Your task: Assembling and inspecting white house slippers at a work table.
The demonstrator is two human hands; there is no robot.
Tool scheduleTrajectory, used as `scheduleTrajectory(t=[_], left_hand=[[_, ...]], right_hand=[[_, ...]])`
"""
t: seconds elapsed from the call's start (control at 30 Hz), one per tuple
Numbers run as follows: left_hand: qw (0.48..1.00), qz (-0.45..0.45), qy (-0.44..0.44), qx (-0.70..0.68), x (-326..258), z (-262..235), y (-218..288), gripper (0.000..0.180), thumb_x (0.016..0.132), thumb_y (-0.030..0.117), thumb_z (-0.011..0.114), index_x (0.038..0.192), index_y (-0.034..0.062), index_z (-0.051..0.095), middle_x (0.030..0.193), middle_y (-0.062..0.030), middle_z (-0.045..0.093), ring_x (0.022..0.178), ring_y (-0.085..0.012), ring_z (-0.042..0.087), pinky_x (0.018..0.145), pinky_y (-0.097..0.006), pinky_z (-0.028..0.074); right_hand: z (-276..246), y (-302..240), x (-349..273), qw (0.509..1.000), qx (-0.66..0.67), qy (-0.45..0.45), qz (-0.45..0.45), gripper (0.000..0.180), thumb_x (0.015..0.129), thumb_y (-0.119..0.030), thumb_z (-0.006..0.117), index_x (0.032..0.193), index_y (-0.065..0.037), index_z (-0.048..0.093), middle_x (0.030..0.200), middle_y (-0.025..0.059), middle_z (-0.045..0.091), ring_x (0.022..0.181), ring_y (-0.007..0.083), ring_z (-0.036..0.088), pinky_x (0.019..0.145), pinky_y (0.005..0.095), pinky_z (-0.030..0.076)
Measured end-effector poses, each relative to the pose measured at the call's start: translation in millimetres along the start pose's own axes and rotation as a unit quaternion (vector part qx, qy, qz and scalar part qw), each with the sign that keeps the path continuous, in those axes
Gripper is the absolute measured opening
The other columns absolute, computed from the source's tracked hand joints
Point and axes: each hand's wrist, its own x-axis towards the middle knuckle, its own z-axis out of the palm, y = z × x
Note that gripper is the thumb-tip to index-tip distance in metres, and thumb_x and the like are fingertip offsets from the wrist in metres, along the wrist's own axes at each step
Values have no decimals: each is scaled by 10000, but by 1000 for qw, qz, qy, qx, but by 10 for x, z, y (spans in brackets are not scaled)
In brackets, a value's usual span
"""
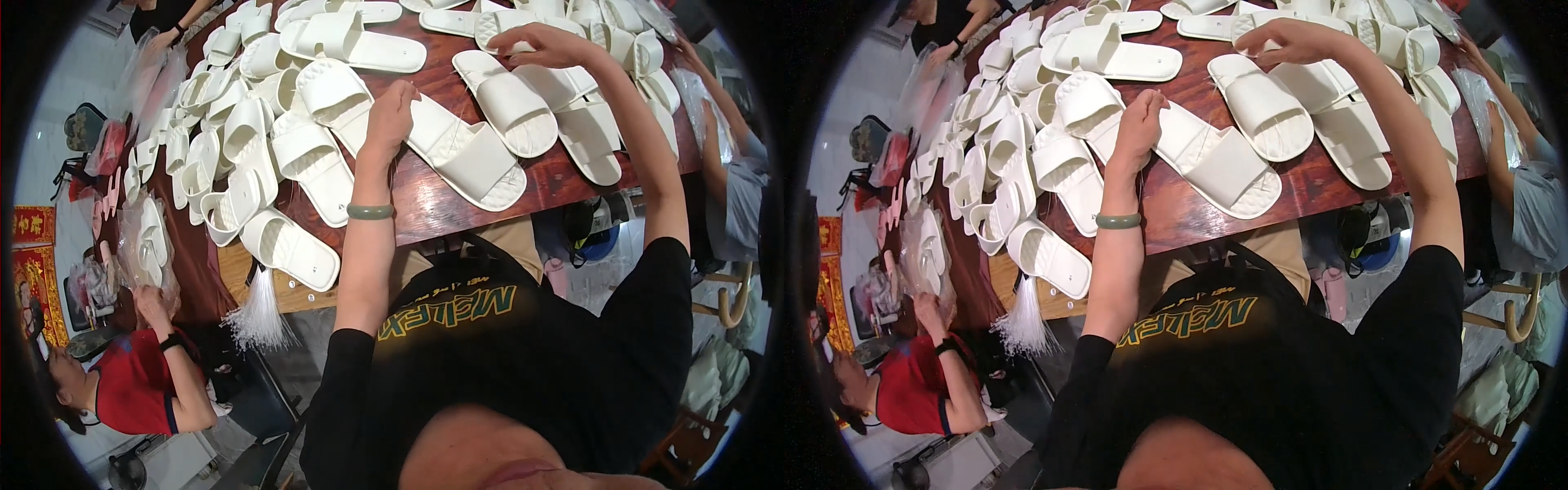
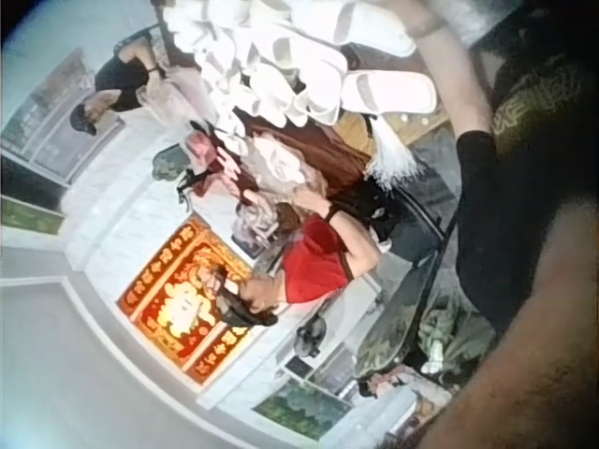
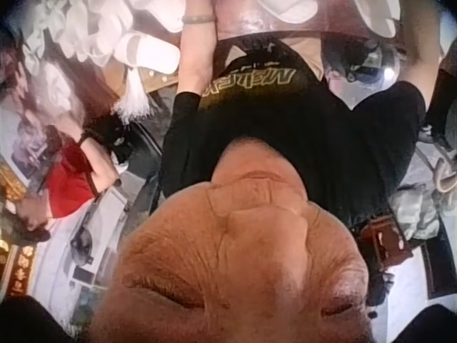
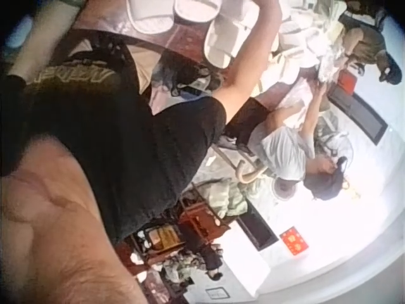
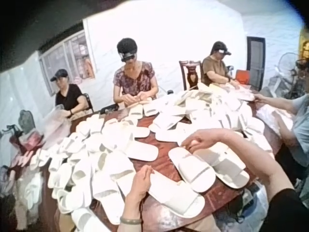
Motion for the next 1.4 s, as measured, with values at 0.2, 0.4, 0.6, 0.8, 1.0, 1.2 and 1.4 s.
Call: scheduleTrajectory(t=[0.2,0.4,0.6,0.8,1.0,1.2,1.4], left_hand=[[994,0,3,111,41,44,68,229,913,181,424,830,18,562,920,-164,619,867,-326,568,762,-378,435],[950,288,67,100,108,336,238,237,900,176,423,782,36,573,998,-121,636,963,-356,528,888,-465,384],[964,6,-249,-95,-19,487,420,251,955,196,444,852,-2,558,871,-79,590,858,-169,564,779,-280,444],[961,83,-210,-160,-55,470,364,269,917,214,496,806,-15,582,742,-82,591,687,-191,554,659,-309,449],[861,-85,-371,-337,-136,454,545,277,945,231,477,766,25,524,732,-12,532,715,-116,494,698,-257,406],[908,13,-395,-143,-66,492,442,213,932,168,457,823,1,532,703,-22,544,672,-111,494,673,-253,412],[948,-62,-208,-234,-241,159,709,225,933,146,437,852,-8,580,844,-65,645,818,-144,579,799,-255,427]], right_hand=[[122,721,-503,948,-314,-50,1,1009,592,-219,814,1425,-163,249,1473,154,190,1346,356,225,1093,419,300],[494,389,-560,957,-280,75,4,703,566,24,745,1193,-132,468,1407,140,306,1285,376,321,1071,429,326],[347,215,-638,962,-246,76,-92,467,573,146,601,994,-43,528,1292,149,396,1204,348,418,988,376,388],[-61,82,-715,951,-300,47,-59,358,620,147,548,939,-11,512,1287,159,407,1183,343,438,934,365,407],[-471,510,-812,864,-442,205,-126,268,752,29,559,1017,-1,535,1259,159,467,1119,339,499,949,386,406],[-776,327,-581,934,-307,170,-63,164,726,-3,597,883,-43,572,1125,147,494,1032,339,500,877,394,415],[-1107,1147,-767,919,-376,119,3,299,696,-48,613,995,-70,603,1121,151,542,1052,322,523,905,422,418]])
